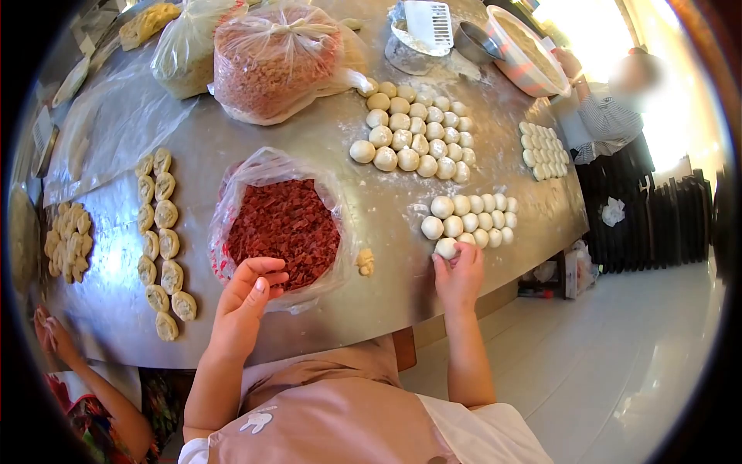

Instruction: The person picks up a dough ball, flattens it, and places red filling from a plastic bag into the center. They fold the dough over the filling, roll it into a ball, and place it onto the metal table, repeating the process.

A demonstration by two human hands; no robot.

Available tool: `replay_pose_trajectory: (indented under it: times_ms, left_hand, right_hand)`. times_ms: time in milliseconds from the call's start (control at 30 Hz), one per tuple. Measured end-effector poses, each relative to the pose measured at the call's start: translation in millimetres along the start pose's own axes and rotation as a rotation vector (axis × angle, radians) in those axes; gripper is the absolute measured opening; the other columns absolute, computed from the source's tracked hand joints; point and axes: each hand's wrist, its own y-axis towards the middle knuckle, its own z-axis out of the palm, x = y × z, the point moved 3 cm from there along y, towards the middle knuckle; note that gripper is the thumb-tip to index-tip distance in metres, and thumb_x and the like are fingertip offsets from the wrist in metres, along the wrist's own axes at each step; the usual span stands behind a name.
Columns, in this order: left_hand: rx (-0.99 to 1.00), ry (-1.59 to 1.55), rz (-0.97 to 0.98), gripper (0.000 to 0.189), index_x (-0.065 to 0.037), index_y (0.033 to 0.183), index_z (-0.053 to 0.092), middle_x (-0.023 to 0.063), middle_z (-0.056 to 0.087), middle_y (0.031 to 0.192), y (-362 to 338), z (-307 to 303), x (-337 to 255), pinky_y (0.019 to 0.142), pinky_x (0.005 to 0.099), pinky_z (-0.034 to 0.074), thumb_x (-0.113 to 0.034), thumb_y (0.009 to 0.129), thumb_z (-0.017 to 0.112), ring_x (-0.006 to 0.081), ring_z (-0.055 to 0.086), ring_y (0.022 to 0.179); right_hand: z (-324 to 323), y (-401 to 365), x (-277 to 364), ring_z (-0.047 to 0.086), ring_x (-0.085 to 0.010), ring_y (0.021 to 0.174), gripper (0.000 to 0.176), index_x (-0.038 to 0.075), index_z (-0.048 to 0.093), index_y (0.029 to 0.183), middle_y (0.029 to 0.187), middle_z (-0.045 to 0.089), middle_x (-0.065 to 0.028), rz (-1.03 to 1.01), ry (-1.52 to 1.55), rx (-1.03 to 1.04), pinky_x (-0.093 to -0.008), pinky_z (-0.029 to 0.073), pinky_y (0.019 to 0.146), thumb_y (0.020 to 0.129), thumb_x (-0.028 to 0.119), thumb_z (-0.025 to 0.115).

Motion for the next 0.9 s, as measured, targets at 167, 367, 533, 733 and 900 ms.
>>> replay_pose_trajectory:
  times_ms: [167,367,533,733,900]
  left_hand:
    - [-0.048,-0.061,-0.004,0.029,-0.005,0.12,0.052,0.0065,0.058,0.119,-1,-4,3,0.09,0.0308,0.045,-0.026,0.1,0.048,0.0163,0.057,0.108]
    - [-0.074,-0.065,-0.007,0.026,-0.005,0.117,0.053,0.0068,0.059,0.117,-3,-4,2,0.089,0.0307,0.045,-0.023,0.101,0.046,0.0159,0.058,0.105]
    - [-0.123,-0.101,-0.011,0.023,-0.005,0.116,0.056,0.005,0.06,0.115,-12,-10,-1,0.09,0.0289,0.043,-0.019,0.101,0.046,0.014,0.056,0.106]
    - [-0.143,-0.115,0.015,0.023,-0.005,0.116,0.056,0.0051,0.06,0.116,-17,-15,-3,0.089,0.0295,0.044,-0.019,0.101,0.045,0.0137,0.057,0.105]
    - [-0.174,-0.098,0.041,0.024,-0.005,0.116,0.055,0.0049,0.06,0.115,-25,-24,-7,0.088,0.0292,0.044,-0.021,0.102,0.043,0.0138,0.057,0.104]
  right_hand:
    - [-2,-1,-10,0.062,-0.0266,0.081,0.033,0.003,0.052,0.104,0.105,0.053,-0.0139,-0.057,0.009,-0.104,-0.0369,0.053,0.068,0.079,0.002,0.073]
    - [13,-8,-15,0.062,-0.0291,0.081,0.029,0.004,0.052,0.105,0.104,0.054,-0.0138,-0.133,-0.044,-0.083,-0.0369,0.053,0.068,0.081,-0.001,0.068]
    - [2,-11,-8,0.063,-0.0296,0.083,0.032,0.005,0.054,0.109,0.104,0.056,-0.013,-0.052,0.085,-0.141,-0.0362,0.055,0.071,0.081,-0.002,0.067]
    - [7,-8,-8,0.064,-0.0291,0.085,0.028,0.004,0.056,0.109,0.104,0.06,-0.0137,-0.076,-0.016,-0.08,-0.036,0.054,0.071,0.084,0.003,0.066]
    - [3,-7,-10,0.064,-0.0311,0.088,0.031,0.005,0.056,0.113,0.107,0.061,-0.0136,-0.091,-0.036,-0.039,-0.0385,0.054,0.074,0.084,0.006,0.067]
